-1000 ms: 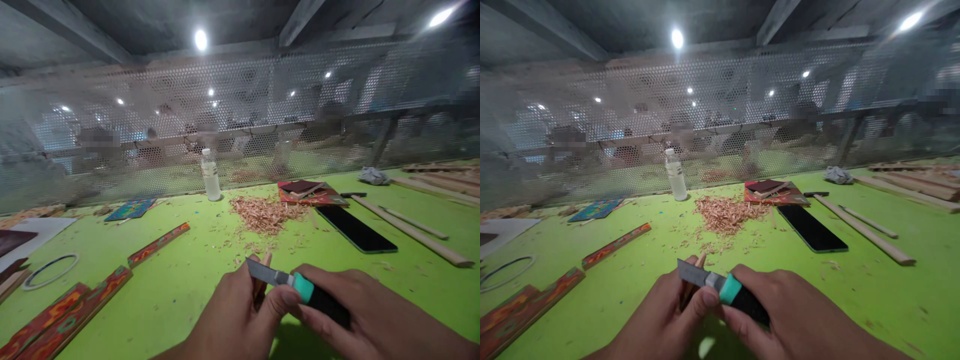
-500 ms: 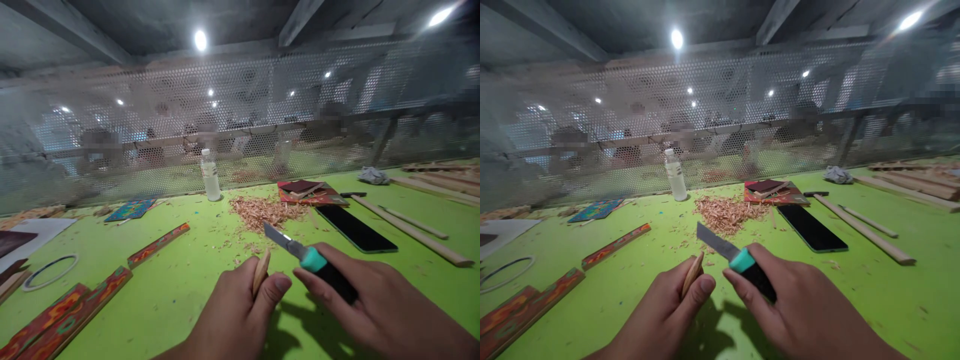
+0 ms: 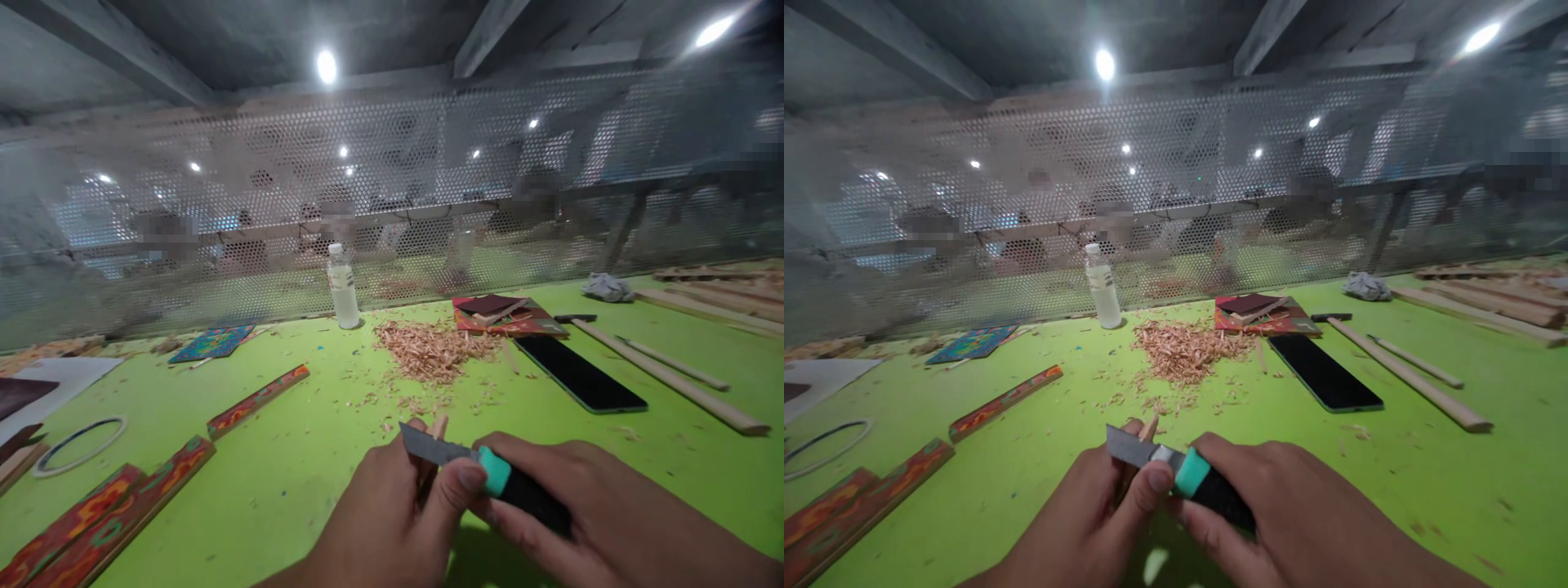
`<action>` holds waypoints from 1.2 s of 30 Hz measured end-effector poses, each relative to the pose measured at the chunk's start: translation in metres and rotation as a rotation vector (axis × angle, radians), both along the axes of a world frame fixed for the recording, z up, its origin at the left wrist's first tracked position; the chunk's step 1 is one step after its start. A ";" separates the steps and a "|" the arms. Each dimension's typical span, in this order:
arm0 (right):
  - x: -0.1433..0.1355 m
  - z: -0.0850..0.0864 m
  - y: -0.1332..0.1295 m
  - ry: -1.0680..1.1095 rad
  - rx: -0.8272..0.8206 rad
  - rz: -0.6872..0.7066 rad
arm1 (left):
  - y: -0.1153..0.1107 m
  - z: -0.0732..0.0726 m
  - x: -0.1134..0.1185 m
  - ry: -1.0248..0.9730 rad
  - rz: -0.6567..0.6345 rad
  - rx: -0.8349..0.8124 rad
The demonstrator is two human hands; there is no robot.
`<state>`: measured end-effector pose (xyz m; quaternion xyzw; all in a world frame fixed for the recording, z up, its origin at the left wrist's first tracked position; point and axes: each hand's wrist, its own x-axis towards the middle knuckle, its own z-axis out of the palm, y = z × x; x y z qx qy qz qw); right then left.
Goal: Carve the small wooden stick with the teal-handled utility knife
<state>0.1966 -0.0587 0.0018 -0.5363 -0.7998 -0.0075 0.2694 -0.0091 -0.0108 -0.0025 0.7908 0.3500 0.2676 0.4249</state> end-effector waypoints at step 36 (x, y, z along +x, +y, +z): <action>0.000 0.002 -0.001 0.051 -0.068 0.067 | 0.005 0.006 0.005 -0.366 -0.154 -0.415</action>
